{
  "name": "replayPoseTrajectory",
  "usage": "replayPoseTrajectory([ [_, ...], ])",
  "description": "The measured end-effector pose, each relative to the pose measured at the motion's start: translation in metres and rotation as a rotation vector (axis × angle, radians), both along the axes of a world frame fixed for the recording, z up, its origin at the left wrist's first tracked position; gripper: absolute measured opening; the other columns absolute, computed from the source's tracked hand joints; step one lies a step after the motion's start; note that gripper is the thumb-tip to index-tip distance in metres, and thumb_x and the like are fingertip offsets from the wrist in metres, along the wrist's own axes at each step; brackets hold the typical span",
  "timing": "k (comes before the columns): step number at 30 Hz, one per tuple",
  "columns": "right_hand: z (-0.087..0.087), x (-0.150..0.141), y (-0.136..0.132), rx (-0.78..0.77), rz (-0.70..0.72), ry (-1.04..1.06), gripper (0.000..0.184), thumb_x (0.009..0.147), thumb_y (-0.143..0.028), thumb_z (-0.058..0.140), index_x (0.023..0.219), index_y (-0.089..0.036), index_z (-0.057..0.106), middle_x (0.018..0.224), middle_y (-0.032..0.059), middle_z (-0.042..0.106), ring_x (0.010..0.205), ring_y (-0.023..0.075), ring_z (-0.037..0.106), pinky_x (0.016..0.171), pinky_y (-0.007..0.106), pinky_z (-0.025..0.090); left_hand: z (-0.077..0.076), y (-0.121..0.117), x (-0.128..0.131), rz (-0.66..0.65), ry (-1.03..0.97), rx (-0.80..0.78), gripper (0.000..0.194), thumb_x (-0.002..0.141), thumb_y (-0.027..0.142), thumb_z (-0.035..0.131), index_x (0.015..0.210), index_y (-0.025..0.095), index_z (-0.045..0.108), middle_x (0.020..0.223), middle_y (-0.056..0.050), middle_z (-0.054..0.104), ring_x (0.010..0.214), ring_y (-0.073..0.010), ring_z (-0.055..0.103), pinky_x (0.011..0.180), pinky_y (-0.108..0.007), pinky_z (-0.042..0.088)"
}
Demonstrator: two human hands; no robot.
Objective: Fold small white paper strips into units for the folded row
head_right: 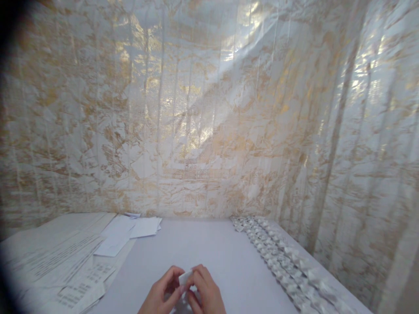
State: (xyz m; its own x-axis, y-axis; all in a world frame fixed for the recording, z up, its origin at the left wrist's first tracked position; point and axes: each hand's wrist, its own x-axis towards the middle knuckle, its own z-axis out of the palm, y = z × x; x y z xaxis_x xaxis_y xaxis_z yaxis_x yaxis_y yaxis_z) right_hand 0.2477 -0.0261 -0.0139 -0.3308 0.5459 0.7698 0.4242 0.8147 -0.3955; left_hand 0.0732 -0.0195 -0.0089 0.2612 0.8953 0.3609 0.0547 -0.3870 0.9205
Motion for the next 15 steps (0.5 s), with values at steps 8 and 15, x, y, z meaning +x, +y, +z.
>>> replayPoseTrajectory([
  [8, -0.01, -0.001, 0.003, -0.166, 0.025, 0.131, 0.021, 0.085, -0.013, 0.06, 0.101, -0.025, 0.061, 0.086, -0.0003, 0.063, 0.073, 0.0168, 0.06, 0.065, 0.023, 0.049, 0.006, -0.003, -0.004, 0.0, 0.034, 0.039, 0.042, 0.085, 0.064, 0.061, 0.082, 0.022, 0.062, 0.07, 0.001, 0.06, 0.068, -0.018, 0.054, 0.065, -0.026, 0.042],
  [15, 0.008, 0.004, -0.003, -0.057, -0.025, 0.181, 0.018, 0.082, -0.006, 0.057, 0.087, -0.024, 0.059, 0.085, -0.0001, 0.062, 0.077, 0.0186, 0.06, 0.07, 0.026, 0.048, 0.008, -0.009, 0.004, -0.087, -0.175, -0.215, 0.066, 0.078, 0.083, 0.056, 0.101, 0.022, 0.064, 0.075, -0.001, 0.065, 0.068, -0.0181, 0.061, 0.059, -0.026, 0.043],
])
